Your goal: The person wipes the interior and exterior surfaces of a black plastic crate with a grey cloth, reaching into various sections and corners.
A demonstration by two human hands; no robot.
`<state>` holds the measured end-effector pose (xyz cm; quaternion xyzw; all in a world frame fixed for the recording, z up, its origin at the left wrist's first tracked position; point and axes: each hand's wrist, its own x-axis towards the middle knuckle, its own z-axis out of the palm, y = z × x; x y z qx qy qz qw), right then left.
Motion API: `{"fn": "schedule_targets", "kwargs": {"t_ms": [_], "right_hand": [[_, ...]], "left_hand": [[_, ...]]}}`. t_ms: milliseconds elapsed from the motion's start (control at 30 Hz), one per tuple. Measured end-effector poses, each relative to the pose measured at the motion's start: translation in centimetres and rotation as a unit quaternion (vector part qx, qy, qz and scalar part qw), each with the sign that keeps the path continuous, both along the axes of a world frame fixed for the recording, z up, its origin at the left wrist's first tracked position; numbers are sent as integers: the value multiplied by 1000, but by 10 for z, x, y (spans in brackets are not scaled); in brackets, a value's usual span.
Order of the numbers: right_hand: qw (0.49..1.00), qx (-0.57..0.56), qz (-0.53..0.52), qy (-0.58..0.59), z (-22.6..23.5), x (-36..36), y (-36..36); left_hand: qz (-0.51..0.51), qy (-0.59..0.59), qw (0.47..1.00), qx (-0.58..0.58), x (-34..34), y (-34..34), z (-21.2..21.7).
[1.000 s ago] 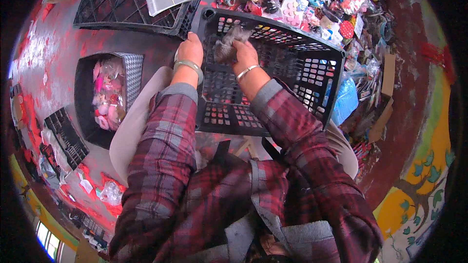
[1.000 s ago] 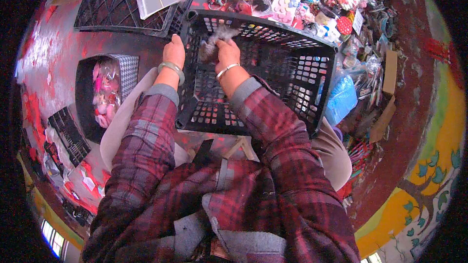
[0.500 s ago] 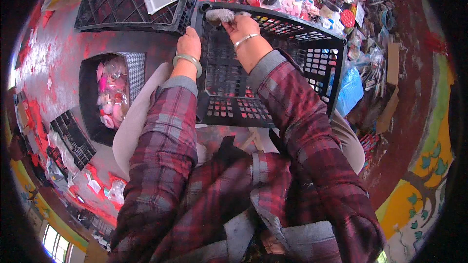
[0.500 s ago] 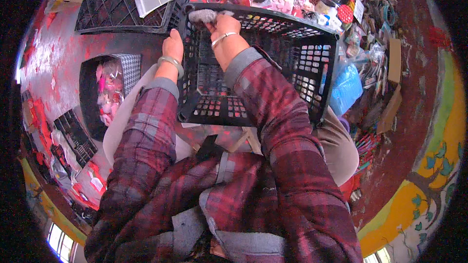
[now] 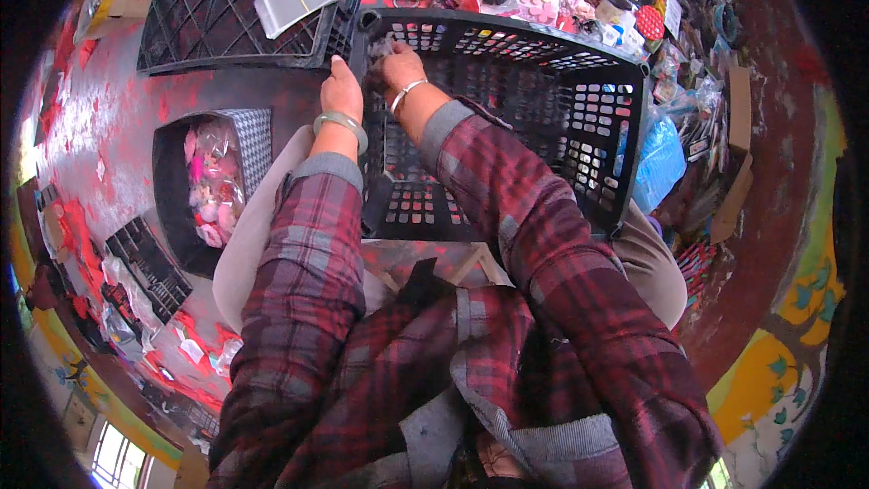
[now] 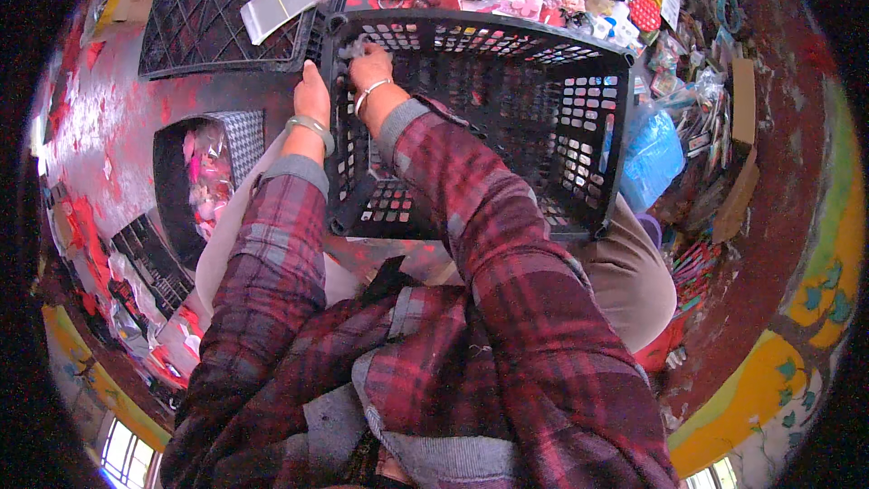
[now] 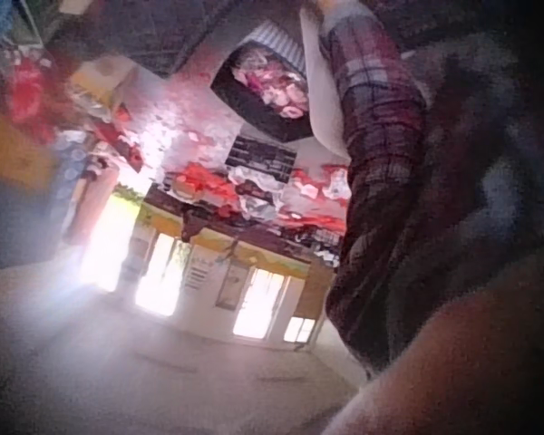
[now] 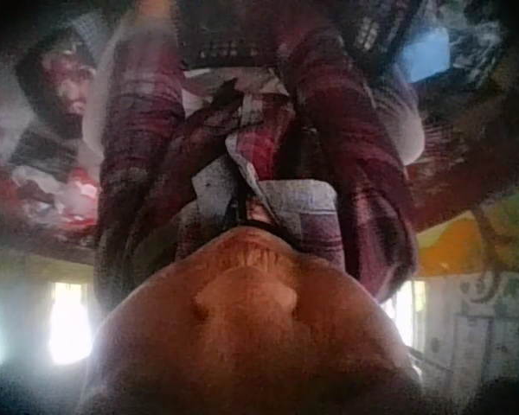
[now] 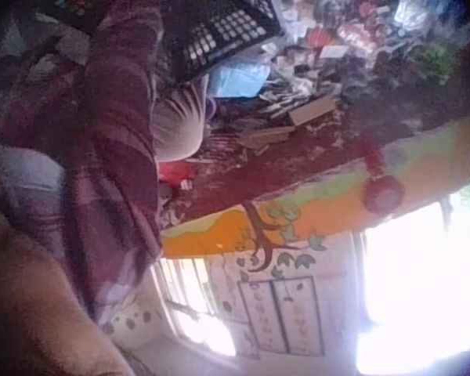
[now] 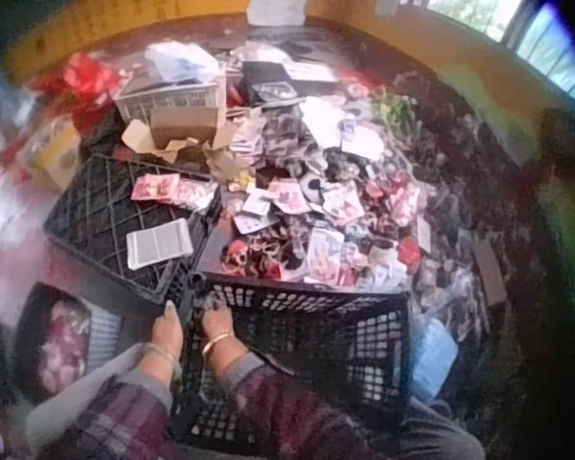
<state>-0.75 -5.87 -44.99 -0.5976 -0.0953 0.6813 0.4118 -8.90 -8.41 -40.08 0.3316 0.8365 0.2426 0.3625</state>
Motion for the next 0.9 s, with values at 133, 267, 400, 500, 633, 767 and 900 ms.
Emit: {"fn": "schedule_targets", "kwargs": {"t_ms": [133,267,400,500,633,767,900], "right_hand": [[995,88,55,-1,31,7,-6],[959,171,143,174,95,13,-19],[956,180,-8,229,71,60,-24],[957,91,-193,195,0,113,-17],[947,-2,-300,112,-55,150,17],[961,-27,-267,68,-34,149,34],[945,-29,-323,35,9,145,28]], "left_hand": [[-2,2,1000,4,-4,-2,-16],[-145,54,984,89,-28,-2,-50],[25,-15,999,23,-7,3,-30],[-3,-5,1000,0,-1,1,-8],[-30,-14,999,-8,3,0,2],[-16,-9,1000,-20,-6,2,-14],[-30,11,999,-24,-4,2,-6]]}}
